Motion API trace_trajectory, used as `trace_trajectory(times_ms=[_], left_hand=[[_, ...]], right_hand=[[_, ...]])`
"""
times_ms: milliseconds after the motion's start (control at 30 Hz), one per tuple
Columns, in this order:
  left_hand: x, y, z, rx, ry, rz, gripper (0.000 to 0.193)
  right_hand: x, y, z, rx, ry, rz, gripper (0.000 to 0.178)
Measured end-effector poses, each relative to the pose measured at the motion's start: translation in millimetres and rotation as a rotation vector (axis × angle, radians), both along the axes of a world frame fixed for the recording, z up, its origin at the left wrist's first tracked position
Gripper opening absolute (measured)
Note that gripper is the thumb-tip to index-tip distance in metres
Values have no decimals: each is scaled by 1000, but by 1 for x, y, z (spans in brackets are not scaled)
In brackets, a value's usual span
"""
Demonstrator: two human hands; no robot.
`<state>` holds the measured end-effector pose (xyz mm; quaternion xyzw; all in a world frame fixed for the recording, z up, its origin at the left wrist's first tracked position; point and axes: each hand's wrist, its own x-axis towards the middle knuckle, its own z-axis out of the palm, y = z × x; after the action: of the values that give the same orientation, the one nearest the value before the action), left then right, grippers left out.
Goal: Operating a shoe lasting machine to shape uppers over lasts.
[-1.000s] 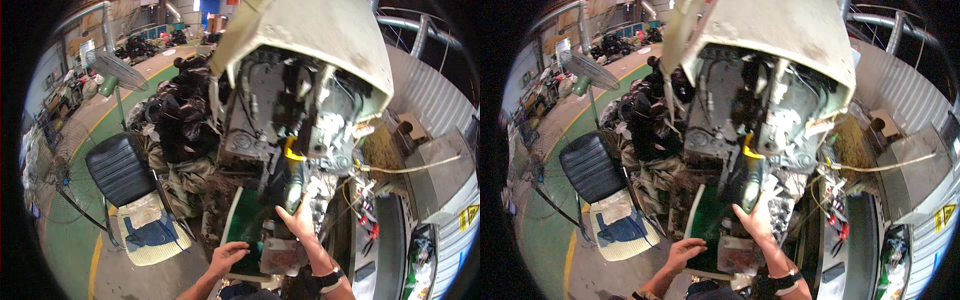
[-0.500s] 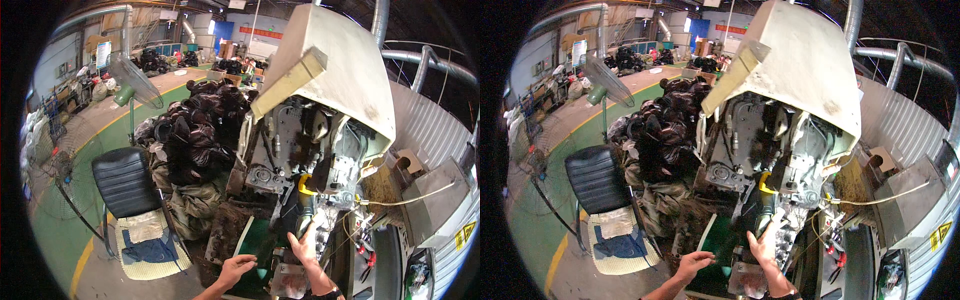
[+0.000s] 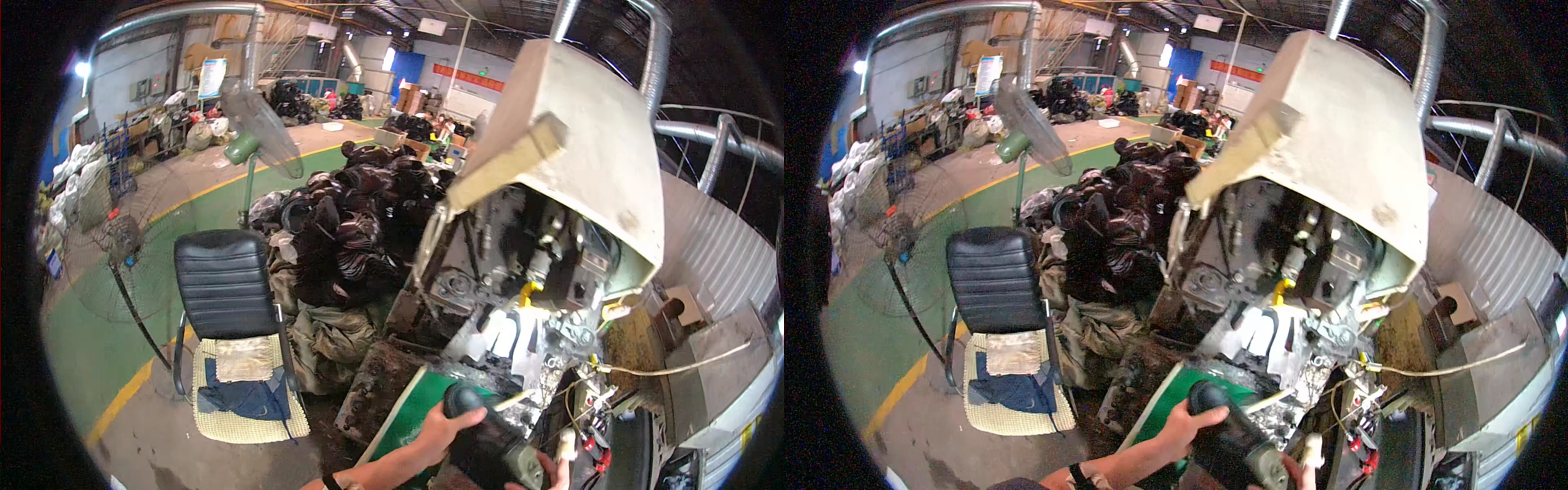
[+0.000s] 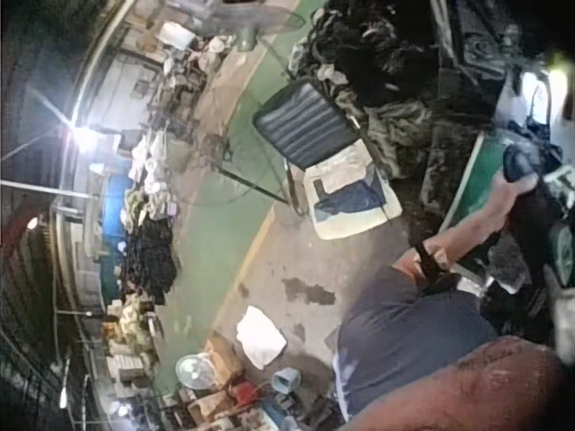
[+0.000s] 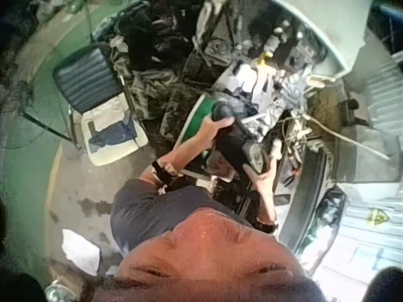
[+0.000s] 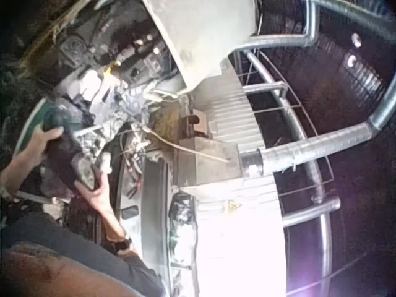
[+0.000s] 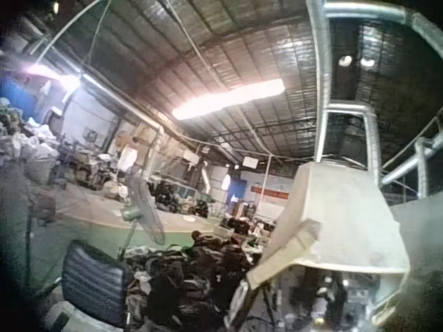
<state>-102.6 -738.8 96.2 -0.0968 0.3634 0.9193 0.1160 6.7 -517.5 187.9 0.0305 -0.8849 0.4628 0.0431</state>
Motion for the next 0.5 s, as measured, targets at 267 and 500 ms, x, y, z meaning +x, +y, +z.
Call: trace_trajectory(times_ms=[267, 500], left_hand=[[35, 129, -15, 348, -287, -270, 37], [76, 293, -36, -122, -336, -543, 32]], right_hand=[[94, 102, -40, -344, 356, -39, 87], [164, 226, -99, -807, 171, -638, 63]])
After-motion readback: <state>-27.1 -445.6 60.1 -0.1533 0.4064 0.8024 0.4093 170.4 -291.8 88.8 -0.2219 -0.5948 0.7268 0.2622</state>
